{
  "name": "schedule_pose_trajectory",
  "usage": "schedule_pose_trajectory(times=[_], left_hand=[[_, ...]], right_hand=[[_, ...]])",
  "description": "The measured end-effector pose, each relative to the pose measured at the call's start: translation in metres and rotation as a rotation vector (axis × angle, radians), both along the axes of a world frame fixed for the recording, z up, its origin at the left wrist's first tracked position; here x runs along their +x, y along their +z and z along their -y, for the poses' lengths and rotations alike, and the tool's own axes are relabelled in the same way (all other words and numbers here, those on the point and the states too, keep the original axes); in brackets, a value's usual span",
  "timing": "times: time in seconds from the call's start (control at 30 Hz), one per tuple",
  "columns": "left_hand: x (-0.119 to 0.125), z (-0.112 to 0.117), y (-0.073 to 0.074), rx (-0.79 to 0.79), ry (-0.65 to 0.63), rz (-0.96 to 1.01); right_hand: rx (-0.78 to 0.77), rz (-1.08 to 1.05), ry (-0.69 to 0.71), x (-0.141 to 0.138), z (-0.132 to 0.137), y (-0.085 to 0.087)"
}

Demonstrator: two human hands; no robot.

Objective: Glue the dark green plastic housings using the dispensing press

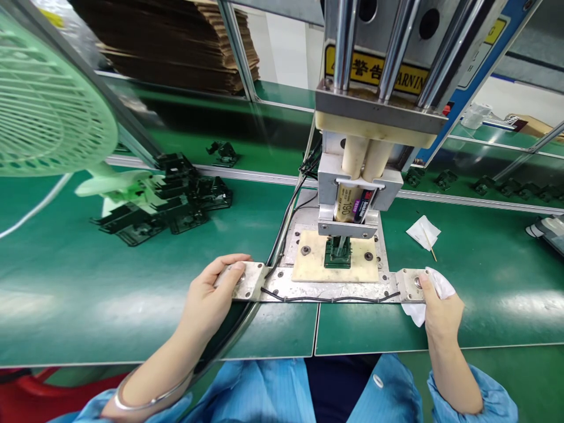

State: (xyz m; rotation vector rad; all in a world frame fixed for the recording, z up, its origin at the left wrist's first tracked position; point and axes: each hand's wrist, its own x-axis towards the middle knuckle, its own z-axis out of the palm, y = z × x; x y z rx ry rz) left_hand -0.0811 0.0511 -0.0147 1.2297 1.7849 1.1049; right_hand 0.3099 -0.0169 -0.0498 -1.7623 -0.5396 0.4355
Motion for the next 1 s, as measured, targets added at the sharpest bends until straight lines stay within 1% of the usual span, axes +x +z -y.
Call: schedule_pose_trajectory(times=[0.43, 0.63, 1.0], left_hand=[[0.0, -0.001, -0.001, 0.013, 0.001, 0.016], [0.002, 0.0, 0.003, 0.014, -0.006, 0.008], [0.003, 0.001, 0.004, 0.01, 0.0, 0.005]], right_hand=[[-0.013, 0.017, 0.014, 0.004, 0.001, -0.007], [-0.002, 0.042, 0.043, 0.005, 0.002, -0.01], [0.009, 0.044, 0.034, 0.004, 0.001, -0.006]])
